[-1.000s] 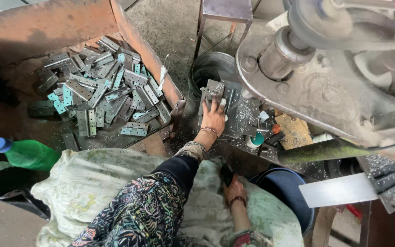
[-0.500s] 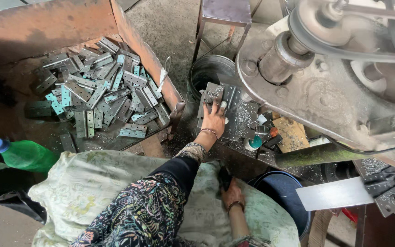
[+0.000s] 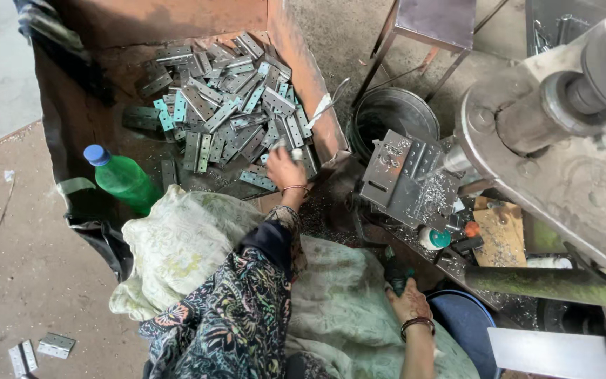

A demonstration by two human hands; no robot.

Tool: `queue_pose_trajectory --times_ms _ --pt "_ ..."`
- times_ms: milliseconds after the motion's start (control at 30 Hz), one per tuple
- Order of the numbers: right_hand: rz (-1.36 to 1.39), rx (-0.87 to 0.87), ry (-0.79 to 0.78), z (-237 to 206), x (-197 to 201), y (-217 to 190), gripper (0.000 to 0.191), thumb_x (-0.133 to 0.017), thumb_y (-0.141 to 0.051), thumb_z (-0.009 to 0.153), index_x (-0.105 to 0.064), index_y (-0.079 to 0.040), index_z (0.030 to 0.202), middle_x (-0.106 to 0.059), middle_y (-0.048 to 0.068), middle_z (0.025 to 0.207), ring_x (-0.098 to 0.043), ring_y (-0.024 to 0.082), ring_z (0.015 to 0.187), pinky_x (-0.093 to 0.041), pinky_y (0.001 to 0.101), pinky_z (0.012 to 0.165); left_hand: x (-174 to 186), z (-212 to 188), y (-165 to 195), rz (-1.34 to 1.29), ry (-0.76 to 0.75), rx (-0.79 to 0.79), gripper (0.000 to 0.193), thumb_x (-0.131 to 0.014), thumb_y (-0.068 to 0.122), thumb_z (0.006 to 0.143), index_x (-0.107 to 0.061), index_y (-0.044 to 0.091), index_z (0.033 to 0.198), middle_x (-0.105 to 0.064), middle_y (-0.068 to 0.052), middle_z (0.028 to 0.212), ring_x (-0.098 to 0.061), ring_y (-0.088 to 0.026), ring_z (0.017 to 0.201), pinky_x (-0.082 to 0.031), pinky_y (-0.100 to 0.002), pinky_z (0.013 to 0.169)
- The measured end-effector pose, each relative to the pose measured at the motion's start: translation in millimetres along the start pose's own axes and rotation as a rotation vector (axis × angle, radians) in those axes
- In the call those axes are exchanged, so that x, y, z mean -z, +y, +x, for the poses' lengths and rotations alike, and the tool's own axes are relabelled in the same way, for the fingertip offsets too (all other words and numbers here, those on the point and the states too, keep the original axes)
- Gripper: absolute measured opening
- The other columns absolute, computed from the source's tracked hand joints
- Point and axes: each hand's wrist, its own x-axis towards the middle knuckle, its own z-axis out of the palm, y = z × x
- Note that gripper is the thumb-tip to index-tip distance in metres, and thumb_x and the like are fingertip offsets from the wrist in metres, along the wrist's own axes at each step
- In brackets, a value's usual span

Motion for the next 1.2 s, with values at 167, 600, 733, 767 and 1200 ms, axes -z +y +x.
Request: queue_pose_trajectory --times_ms 167,600,733,767,1200 --pt "-0.007 0.031 0.001 -3 21 -2 0.066 -0.070 -0.050 0.086 -0.051 -0.011 0.135 -0.071 0.023 0.121 -0.068 0.040 0.116 -0.054 0.0487 0.100 14 21 -32 0.242 -0.142 0.622 0.048 -0.072 0.031 0.092 -0.058 0.016 0.136 -0.046 -0.008 0.151 -0.041 -0.026 0.144 -0.041 -0.059 0.109" --pt "0.033 0.052 0.000 -2 23 0 0.064 -0.072 -0.047 0.084 -0.052 -0.007 0.131 -0.073 0.025 0.115 -0.070 0.042 0.112 -0.055 0.0495 0.097 2 45 -60 0.090 -0.051 0.658 0.032 -0.063 0.019 0.099 -0.063 0.016 0.131 -0.055 -0.013 0.126 -0.058 -0.034 0.119 -0.050 -0.053 0.092" --pt "0.025 0.032 -0.018 -9 28 -9 0.062 -0.070 -0.046 0.086 -0.052 -0.007 0.132 -0.072 0.025 0.118 -0.069 0.041 0.113 -0.055 0.0489 0.099 -5 48 -47 -0.260 0.180 0.592 0.045 -0.064 0.003 0.084 -0.062 0.010 0.128 -0.056 -0.016 0.112 -0.062 -0.037 0.097 -0.052 -0.047 0.083" --pt "0.023 0.024 -0.030 -11 30 -11 0.062 -0.069 -0.045 0.087 -0.052 -0.007 0.133 -0.072 0.024 0.119 -0.069 0.040 0.114 -0.055 0.0485 0.099 -7 48 -41 -0.275 0.221 0.505 0.055 -0.068 -0.003 0.073 -0.062 0.008 0.126 -0.056 -0.016 0.107 -0.061 -0.038 0.094 -0.051 -0.046 0.082" --pt "0.084 0.062 -0.045 -17 27 -21 0.061 -0.067 -0.046 0.090 -0.048 -0.006 0.132 -0.068 0.022 0.126 -0.066 0.037 0.120 -0.054 0.0459 0.102 35 -94 94 -0.383 -0.317 -1.338 0.047 -0.063 -0.004 0.079 -0.065 0.008 0.125 -0.055 -0.011 0.106 -0.057 -0.035 0.104 -0.055 -0.042 0.085"
